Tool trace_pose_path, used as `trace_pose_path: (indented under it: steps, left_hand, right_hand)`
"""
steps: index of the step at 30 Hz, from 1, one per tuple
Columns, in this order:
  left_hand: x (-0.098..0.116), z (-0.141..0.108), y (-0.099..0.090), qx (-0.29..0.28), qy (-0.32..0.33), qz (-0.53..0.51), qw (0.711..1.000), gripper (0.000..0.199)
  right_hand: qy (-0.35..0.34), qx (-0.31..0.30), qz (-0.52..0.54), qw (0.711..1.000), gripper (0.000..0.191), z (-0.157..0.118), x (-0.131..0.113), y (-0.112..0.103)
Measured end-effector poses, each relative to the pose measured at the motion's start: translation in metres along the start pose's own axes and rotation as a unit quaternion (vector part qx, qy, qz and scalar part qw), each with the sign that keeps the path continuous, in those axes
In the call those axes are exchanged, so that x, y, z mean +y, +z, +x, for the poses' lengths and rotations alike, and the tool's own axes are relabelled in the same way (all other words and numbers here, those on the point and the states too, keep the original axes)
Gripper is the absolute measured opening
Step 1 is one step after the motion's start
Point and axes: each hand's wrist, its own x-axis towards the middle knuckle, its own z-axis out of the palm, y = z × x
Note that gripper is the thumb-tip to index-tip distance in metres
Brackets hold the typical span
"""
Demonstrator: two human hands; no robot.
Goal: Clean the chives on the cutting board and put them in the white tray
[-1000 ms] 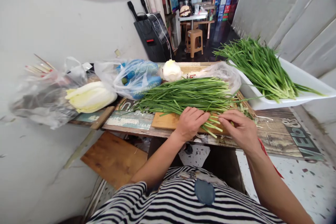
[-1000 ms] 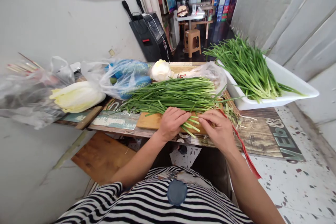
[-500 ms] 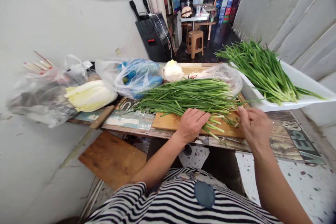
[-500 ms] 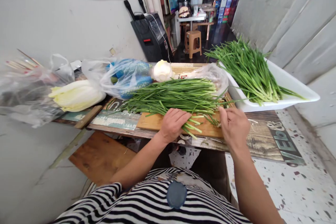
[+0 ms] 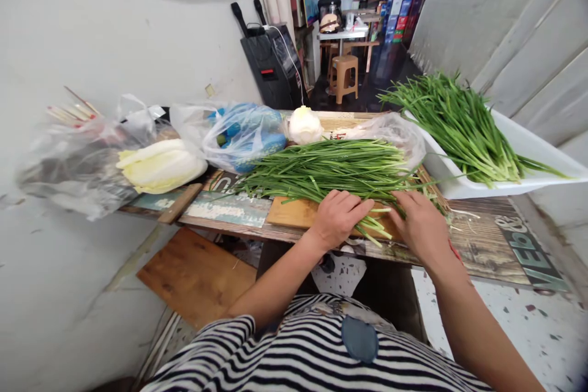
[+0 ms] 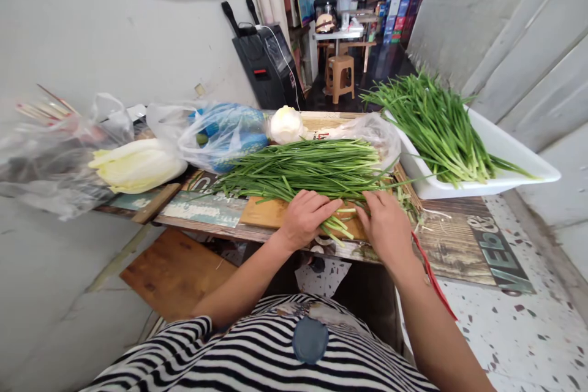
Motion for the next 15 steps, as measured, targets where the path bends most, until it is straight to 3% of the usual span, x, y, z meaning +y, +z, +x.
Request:
trace_pose_path:
  steps: [8, 12, 15]
  left_hand:
    - [0.002, 0.003, -0.003, -0.074, 0.006, 0.01, 0.997, 0.032]
    - [0.002, 0.004, -0.004, -0.083, 0.014, 0.003, 0.996, 0.032]
    - [0.001, 0.004, -0.005, -0.078, 0.014, -0.009, 0.997, 0.032]
  right_hand:
    - [-0.005, 0.048, 0.021, 0.999, 0.024, 0.01, 0.019, 0.007]
    - [-0.011, 0.03, -0.049, 0.998, 0.021, 0.023, 0.031, -0.005]
    - [-0.019, 0.049, -0.01, 0.999, 0.021, 0.032, 0.032, -0.023]
